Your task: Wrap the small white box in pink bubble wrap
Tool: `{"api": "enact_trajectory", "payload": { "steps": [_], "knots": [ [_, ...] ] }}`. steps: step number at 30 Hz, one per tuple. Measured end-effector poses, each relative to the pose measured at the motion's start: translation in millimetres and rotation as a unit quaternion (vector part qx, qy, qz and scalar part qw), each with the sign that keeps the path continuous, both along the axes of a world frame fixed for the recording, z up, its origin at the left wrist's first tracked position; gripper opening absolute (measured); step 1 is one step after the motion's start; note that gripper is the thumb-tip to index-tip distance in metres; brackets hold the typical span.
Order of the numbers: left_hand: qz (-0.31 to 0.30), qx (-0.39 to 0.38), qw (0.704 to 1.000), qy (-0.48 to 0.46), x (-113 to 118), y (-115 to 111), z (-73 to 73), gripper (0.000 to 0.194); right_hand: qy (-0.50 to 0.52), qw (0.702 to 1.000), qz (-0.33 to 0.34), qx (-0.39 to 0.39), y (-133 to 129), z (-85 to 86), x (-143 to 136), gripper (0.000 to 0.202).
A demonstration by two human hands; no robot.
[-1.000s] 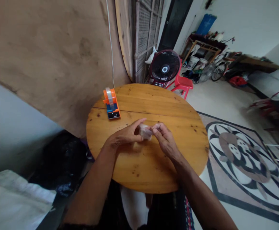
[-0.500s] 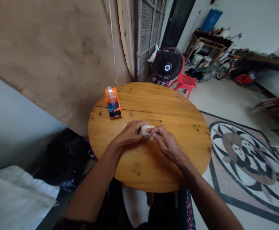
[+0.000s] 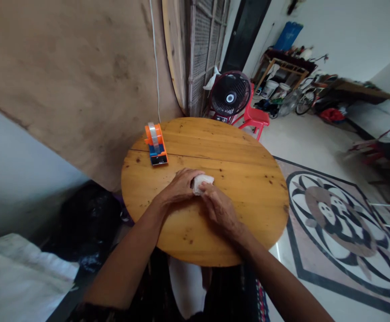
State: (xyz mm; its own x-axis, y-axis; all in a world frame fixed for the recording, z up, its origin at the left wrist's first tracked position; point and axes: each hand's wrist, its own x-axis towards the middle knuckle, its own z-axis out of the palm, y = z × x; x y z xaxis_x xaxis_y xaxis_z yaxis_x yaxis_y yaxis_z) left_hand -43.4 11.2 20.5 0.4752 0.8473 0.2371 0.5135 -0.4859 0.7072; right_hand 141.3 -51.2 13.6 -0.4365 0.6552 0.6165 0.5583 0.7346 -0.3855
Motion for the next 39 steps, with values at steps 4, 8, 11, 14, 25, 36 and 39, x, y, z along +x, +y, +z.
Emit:
{"api": "enact_trajectory", "payload": {
  "steps": [4,8,11,14,25,36,39],
  "knots": [
    [0.020,-0.049,0.998,-0.044,2.3,0.2,2.0,0.056,0.046,0.996,-0.021,-0.074,2.5,18.5,1.7,0.018],
    [0.044,-0.138,0.979,-0.146,4.9,-1.4,5.6,0.065,0.133,0.971,-0.048,-0.193,13.5,39.3,2.5,0.012],
    [0.071,-0.168,0.966,-0.181,8.1,-2.1,6.4,0.062,0.167,0.959,-0.049,-0.226,29.3,43.7,2.0,0.015],
    [0.095,-0.183,0.960,-0.192,12.0,-2.4,5.5,0.052,0.159,0.960,-0.061,-0.224,44.5,40.0,0.0,0.016],
    [0.047,-0.365,0.881,-0.299,7.9,-4.5,14.7,0.047,-0.002,0.975,-0.164,-0.148,54.8,12.0,-13.0,0.023],
    [0.070,-0.267,0.950,-0.150,9.5,-6.2,19.0,0.037,0.153,0.952,-0.120,-0.235,60.7,16.3,-3.1,0.018],
    [0.087,-0.221,0.962,-0.132,9.5,-3.2,13.5,0.032,0.201,0.937,-0.084,-0.272,59.3,18.2,-1.5,0.017]
  ]
}}
